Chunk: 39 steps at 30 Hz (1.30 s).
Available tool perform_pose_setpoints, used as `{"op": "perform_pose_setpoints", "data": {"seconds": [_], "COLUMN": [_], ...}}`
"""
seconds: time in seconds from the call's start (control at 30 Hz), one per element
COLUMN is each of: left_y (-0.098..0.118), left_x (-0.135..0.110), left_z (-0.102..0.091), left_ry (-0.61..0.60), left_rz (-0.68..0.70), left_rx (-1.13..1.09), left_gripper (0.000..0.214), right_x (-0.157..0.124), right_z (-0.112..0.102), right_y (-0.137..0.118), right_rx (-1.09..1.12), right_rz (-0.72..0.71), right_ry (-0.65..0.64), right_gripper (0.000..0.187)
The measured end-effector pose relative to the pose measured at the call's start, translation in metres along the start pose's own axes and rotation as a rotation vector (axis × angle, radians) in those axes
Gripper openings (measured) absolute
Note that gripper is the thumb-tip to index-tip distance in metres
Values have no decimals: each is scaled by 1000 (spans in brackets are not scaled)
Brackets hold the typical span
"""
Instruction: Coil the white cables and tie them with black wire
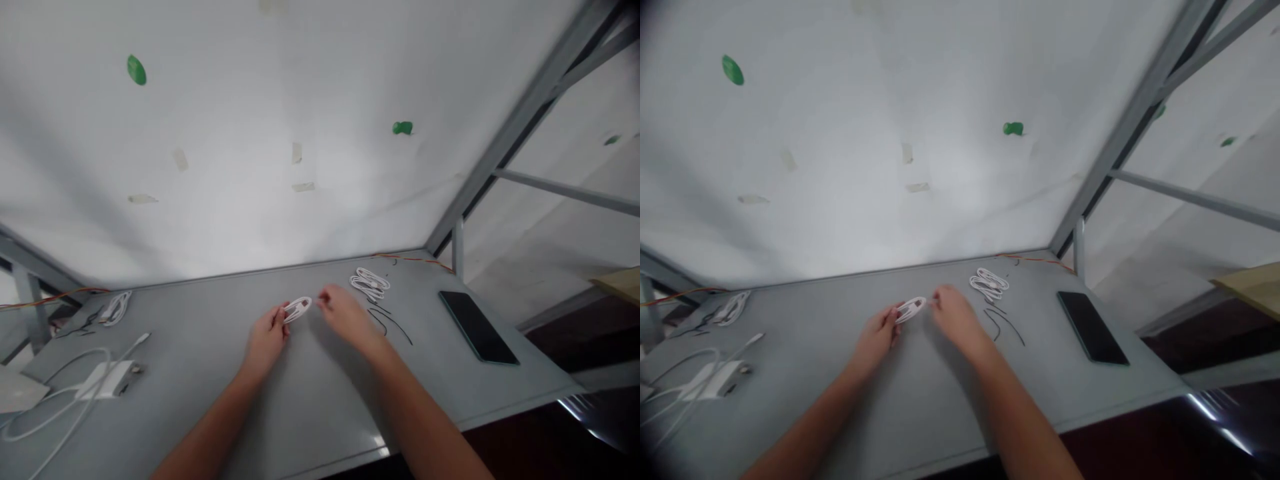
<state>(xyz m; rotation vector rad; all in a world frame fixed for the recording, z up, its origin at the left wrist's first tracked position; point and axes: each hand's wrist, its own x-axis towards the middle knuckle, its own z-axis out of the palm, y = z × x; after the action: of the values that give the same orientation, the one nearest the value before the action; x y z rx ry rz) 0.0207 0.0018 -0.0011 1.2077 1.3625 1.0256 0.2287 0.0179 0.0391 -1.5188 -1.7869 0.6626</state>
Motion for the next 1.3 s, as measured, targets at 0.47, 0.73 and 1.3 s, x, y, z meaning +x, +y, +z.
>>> {"op": "perform_pose_setpoints", "data": {"seconds": [0.47,0.73,1.3], "left_y": [-5,11,7], "left_x": [3,-8,4], "left_z": [-7,-4,-7], "left_ry": [58,-141,28], "left_rz": [-32,35,3], "left_rx": [-271,-362,-100], "left_gripper": [67,77,29], "right_x": [-34,14,-2], "right_z": [-54,31,68], "right_y": [63,-5,-23], "right_rx": [-454,369,808], "right_rz": [495,249,280], "right_ry": [-121,-185,-265], "right_gripper": [17,19,20]}}
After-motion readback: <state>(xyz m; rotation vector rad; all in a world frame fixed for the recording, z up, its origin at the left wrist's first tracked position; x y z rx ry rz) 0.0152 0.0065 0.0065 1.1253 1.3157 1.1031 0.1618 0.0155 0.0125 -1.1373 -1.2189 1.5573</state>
